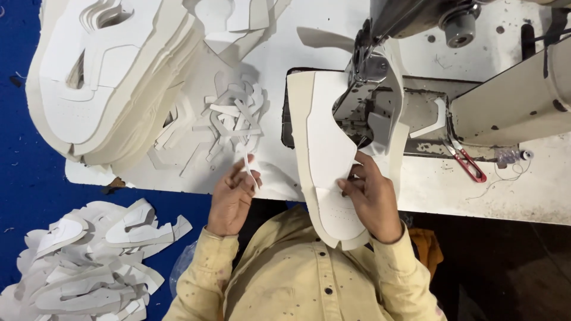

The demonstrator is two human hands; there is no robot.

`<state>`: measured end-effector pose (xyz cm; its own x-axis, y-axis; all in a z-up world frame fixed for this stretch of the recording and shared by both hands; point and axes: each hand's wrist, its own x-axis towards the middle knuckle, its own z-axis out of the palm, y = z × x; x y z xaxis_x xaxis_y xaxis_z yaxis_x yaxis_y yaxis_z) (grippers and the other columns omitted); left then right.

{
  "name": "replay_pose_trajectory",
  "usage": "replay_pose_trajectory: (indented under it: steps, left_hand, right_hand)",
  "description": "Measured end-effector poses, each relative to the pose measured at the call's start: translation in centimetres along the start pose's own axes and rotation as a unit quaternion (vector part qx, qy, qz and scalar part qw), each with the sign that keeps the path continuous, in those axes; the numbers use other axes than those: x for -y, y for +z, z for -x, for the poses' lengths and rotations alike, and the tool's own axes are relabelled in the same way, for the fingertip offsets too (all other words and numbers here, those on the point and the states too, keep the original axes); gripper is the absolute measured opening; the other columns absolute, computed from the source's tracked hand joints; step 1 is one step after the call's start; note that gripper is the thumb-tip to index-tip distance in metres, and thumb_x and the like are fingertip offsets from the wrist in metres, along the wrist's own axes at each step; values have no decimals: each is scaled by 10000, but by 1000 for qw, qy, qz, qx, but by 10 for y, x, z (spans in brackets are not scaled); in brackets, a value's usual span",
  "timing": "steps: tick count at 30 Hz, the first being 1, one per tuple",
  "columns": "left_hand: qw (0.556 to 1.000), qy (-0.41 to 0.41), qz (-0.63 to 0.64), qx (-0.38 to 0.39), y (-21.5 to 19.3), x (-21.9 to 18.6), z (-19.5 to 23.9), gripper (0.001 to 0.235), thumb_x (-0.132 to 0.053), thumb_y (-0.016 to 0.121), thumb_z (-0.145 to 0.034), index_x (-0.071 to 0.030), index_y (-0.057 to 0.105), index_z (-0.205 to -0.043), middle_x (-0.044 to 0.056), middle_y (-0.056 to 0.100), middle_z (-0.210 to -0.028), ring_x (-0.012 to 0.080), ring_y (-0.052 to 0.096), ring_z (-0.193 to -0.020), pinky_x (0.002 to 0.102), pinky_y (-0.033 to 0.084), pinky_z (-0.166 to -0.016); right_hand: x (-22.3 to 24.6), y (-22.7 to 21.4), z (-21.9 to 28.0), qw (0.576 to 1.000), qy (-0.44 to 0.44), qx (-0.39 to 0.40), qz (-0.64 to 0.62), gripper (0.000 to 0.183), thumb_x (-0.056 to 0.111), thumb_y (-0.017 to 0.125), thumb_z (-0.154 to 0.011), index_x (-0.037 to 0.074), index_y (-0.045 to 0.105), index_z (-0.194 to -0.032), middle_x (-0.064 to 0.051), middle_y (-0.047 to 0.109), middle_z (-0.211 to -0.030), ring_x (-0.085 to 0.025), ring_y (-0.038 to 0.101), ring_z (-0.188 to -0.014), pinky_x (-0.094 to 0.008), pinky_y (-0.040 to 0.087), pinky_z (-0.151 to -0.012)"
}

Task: The person aligns white shoe parts under a sewing machine needle and sews them together. They repeatedly pick up new parts from a stack, position them, and operate the machine to stitch the pieces.

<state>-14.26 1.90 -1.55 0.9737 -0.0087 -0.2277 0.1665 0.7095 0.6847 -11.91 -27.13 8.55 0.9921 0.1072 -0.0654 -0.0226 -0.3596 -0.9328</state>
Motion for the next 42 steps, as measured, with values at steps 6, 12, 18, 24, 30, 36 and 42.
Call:
replay_pose_trajectory:
  steps: [6, 12, 18, 24, 30, 36, 42]
  left_hand:
    - [980, -34, -197, 23, 49, -15, 11, 252, 21, 703, -918, 68, 667, -1163, 143, 776, -1004, 177, 723, -864, 314, 589, -765]
    - [916, 42, -386, 98, 117, -19, -2, 220, -2, 742, -897, 24, 703, -1113, 105, 773, -943, 137, 745, -780, 275, 611, -685]
    - [869, 103, -464, 137, 152, -5, -10, 170, -18, 798, -865, 7, 723, -1016, 70, 781, -844, 93, 724, -728, 240, 571, -656]
    - [872, 85, -462, 137, 152, 7, -12, 176, -7, 797, -851, 7, 715, -1006, 63, 770, -814, 80, 696, -692, 239, 543, -610]
    - [880, 103, -445, 131, 149, 13, -11, 173, 17, 798, -849, 15, 716, -1001, 67, 757, -836, 90, 707, -721, 239, 561, -627]
    - [873, 134, -453, 122, 150, 13, -9, 176, 11, 815, -832, 9, 728, -985, 68, 753, -861, 117, 734, -740, 246, 579, -651]
    - [863, 149, -469, 114, 151, 13, -7, 183, -5, 819, -827, -15, 741, -993, 62, 757, -871, 131, 736, -742, 256, 579, -660]
  right_hand:
    - [-10, 0, -2, 1000, 18, 6, 7, 554, -25, 669, -916, -14, 459, -1428, -155, 770, -998, -151, 728, -759, -301, 574, -667]
    - [-5, -5, -4, 999, 22, 32, 8, 534, -51, 621, -926, 3, 447, -1428, -150, 755, -1013, -147, 708, -754, -304, 567, -656]
    - [-5, -12, -4, 999, 9, 33, 19, 524, -42, 633, -925, 14, 465, -1418, -146, 760, -1022, -150, 702, -781, -296, 564, -668]
    - [-9, -12, -5, 998, 40, 44, 0, 518, 6, 641, -936, 25, 461, -1422, -136, 747, -1055, -126, 693, -760, -282, 564, -640]
    - [-15, -15, -4, 997, 53, 56, -20, 547, 20, 644, -947, 19, 444, -1456, -133, 729, -1094, -124, 669, -764, -289, 565, -650]
    - [-8, -18, -6, 993, 50, 98, -50, 744, -27, 718, -857, 23, 355, -1504, -153, 670, -1213, -156, 718, -896, -309, 606, -733]
    - [-1, -15, -6, 992, 55, 98, -55, 879, -65, 772, -772, 33, 318, -1519, -157, 659, -1246, -200, 741, -1008, -325, 636, -801]
